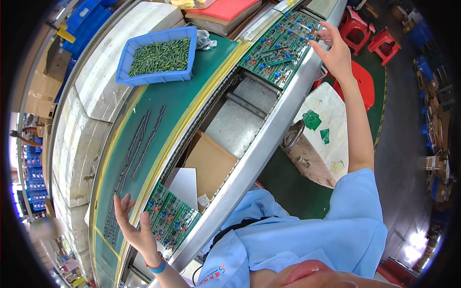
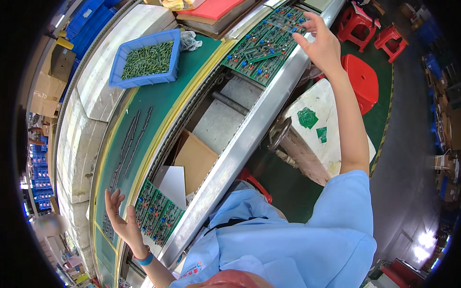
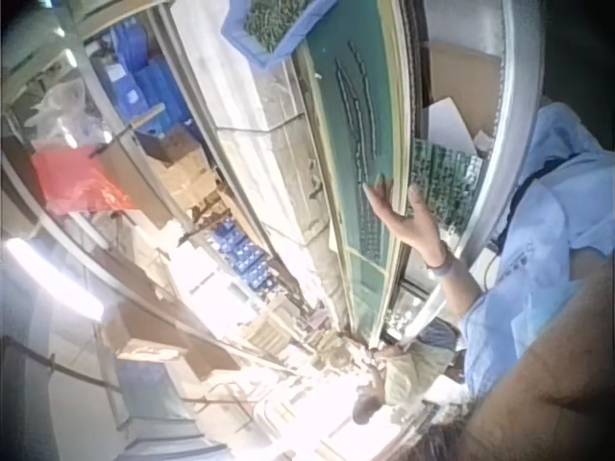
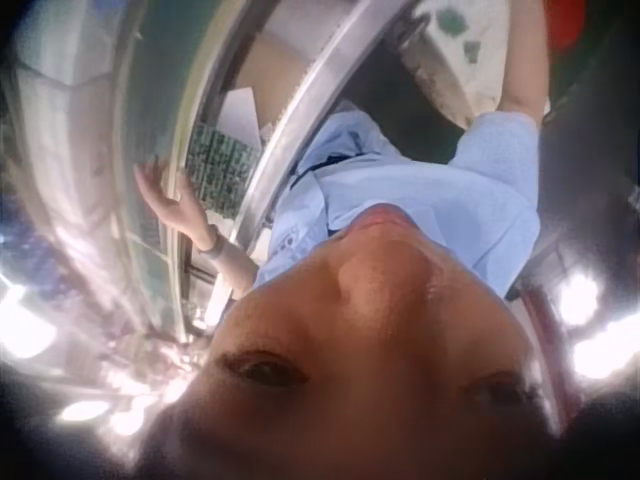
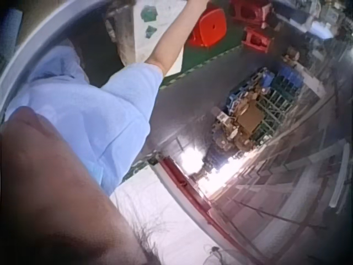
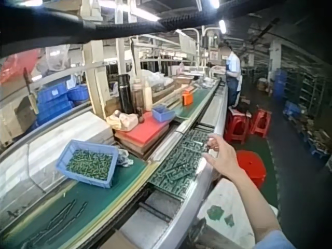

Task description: Insert electronic components into a printed circuit board and inspect the assembly against technical diagrams.

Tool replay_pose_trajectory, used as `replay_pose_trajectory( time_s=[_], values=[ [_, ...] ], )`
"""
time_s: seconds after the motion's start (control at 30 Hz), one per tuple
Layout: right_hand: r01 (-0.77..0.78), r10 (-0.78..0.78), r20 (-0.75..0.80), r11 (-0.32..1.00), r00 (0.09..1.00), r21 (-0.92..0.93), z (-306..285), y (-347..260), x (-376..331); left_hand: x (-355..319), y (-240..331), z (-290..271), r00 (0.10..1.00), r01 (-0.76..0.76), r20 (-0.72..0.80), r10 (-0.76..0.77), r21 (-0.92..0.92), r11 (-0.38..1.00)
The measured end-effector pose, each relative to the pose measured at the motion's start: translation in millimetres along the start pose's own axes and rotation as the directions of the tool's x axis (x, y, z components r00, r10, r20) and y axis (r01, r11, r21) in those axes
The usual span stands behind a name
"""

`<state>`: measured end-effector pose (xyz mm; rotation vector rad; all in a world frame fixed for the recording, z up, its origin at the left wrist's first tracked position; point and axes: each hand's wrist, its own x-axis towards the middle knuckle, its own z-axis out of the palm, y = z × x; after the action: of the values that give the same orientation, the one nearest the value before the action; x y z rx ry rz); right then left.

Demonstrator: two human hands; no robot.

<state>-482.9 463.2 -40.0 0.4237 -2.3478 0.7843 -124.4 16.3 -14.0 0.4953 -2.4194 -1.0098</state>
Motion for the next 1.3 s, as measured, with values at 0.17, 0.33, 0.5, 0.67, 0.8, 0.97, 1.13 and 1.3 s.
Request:
replay_pose_trajectory(
  time_s=[0.17,0.33,0.5,0.67,0.8,0.97,1.13,1.3],
  values=[
    [-0.106,0.102,-0.029,0.974,0.994,-0.199,34.9,69.6,34.7,7.6,1.6,7.0,0.999,0.023,-0.024,-0.023,0.035,0.999],
    [-0.134,0.145,0.04,0.97,0.989,-0.201,49.7,88.9,41.5,12.0,0.0,8.9,0.999,0.037,-0.03,-0.035,0.069,0.997],
    [-0.135,0.157,0.088,0.966,0.984,-0.22,48.0,88.1,41.7,11.9,-3.7,9.6,0.998,0.049,-0.034,-0.046,0.094,0.994],
    [-0.118,0.171,0.158,0.946,0.973,-0.303,49.4,78.6,44.3,12.5,-10.1,12.6,0.998,0.054,-0.023,-0.052,0.079,0.995],
    [-0.098,0.153,0.157,0.944,0.976,-0.315,44.0,82.2,46.1,12.6,-4.5,9.4,0.999,0.045,-0.028,-0.043,0.082,0.996],
    [-0.095,0.17,0.191,0.931,0.967,-0.351,49.0,79.3,47.2,13.8,-10.9,7.2,0.998,0.045,-0.039,-0.041,0.092,0.995],
    [-0.104,0.197,0.216,0.919,0.956,-0.379,49.9,78.2,50.4,10.2,-13.7,5.2,0.998,0.048,-0.043,-0.044,0.09,0.995],
    [-0.17,0.268,0.24,0.917,0.933,-0.362,50.3,79.6,53.9,7.8,-16.4,4.3,0.998,0.052,-0.04,-0.048,0.09,0.995]
  ],
)
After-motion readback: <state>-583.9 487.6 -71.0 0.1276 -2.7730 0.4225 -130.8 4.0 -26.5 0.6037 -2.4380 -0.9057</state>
